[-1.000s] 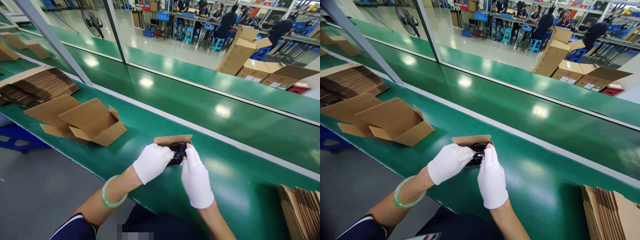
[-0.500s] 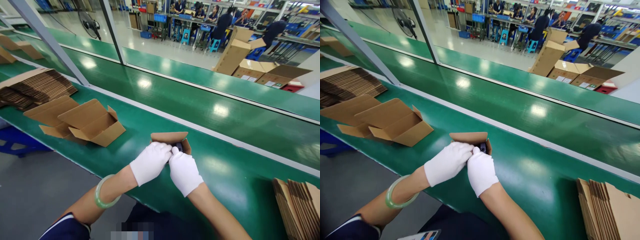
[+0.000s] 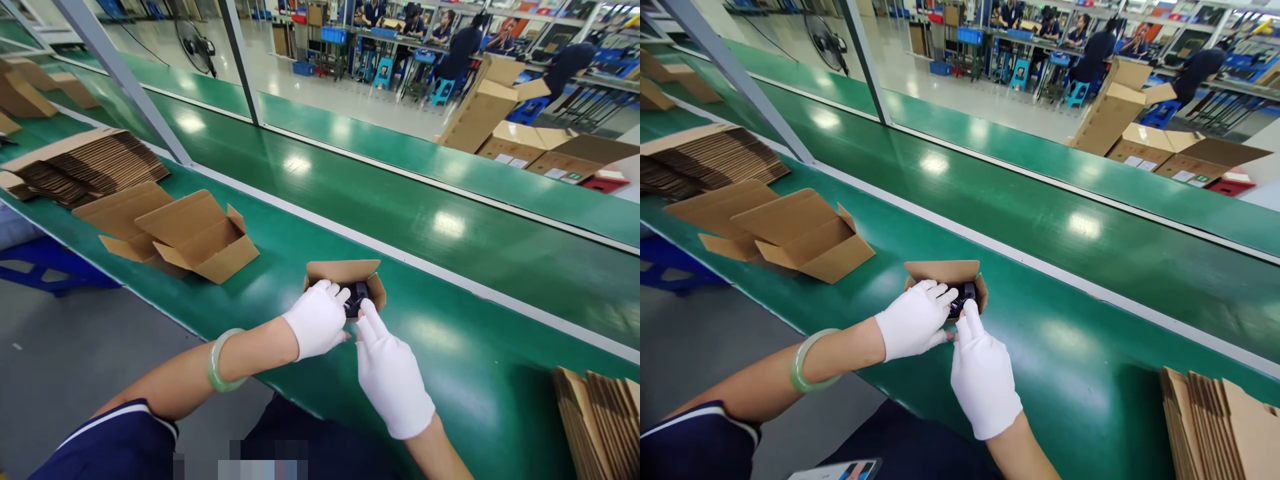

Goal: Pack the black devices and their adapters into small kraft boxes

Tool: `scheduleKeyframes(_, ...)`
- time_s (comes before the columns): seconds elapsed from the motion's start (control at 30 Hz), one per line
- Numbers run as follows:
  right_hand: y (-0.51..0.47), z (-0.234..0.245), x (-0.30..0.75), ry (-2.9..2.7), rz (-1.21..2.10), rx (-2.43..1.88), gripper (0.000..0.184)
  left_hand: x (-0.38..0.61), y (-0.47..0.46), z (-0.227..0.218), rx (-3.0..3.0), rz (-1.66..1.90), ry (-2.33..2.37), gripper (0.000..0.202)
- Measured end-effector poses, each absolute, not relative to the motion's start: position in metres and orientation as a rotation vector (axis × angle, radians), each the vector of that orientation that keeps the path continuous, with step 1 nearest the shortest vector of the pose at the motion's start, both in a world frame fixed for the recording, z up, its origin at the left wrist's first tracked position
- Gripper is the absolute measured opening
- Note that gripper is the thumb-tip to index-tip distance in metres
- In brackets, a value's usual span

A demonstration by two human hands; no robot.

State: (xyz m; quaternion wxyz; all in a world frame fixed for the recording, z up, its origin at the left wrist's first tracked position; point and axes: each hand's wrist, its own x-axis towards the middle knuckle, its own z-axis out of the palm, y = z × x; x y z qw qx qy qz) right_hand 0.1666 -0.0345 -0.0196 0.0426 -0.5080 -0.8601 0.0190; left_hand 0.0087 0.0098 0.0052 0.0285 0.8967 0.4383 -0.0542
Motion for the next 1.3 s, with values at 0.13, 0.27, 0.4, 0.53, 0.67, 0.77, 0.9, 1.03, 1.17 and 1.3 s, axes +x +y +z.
scheduleKeyframes(0.13,-0.028,-0.006,0.154,-2.818,-0.097,-1.633,0.042,-0.001,0.006,0.001,2.807,-0.013,1.280,0.042)
scheduleKeyframes(0.27,-0.021,-0.005,0.152,-2.787,-0.015,-1.624,0.041,-0.007,0.001,0.002,2.780,0.158,1.204,0.036)
scheduleKeyframes(0.4,-0.025,-0.014,0.170,-2.596,0.371,-1.410,0.038,-0.008,0.000,0.007,2.646,0.146,1.220,0.038)
scheduleKeyframes(0.53,-0.028,-0.022,0.210,-1.857,0.876,-1.229,0.032,-0.003,0.000,0.009,2.601,-0.013,1.300,0.052)
scheduleKeyframes(0.67,0.014,-0.037,0.223,-1.320,1.006,-1.351,0.037,0.006,-0.001,0.008,2.624,-0.134,1.357,0.061)
scheduleKeyframes(0.77,0.049,-0.055,0.202,-1.419,1.382,-1.112,0.051,0.010,-0.001,0.007,2.619,-0.168,1.378,0.060)
scheduleKeyframes(0.9,0.052,-0.064,0.168,-1.484,1.525,-1.071,0.054,0.007,-0.004,0.005,2.638,-0.106,1.366,0.060)
scheduleKeyframes(1.03,0.036,-0.059,0.157,-1.467,1.455,-1.255,0.065,0.004,-0.007,0.001,2.659,-0.032,1.358,0.059)
scheduleKeyframes(1.17,0.035,-0.056,0.154,-1.533,1.318,-1.382,0.060,0.005,-0.004,-0.002,2.703,-0.023,1.349,0.060)
scheduleKeyframes(1.3,0.035,-0.057,0.150,-1.480,1.284,-1.459,0.064,-0.005,-0.003,0.002,2.814,0.192,1.223,0.036)
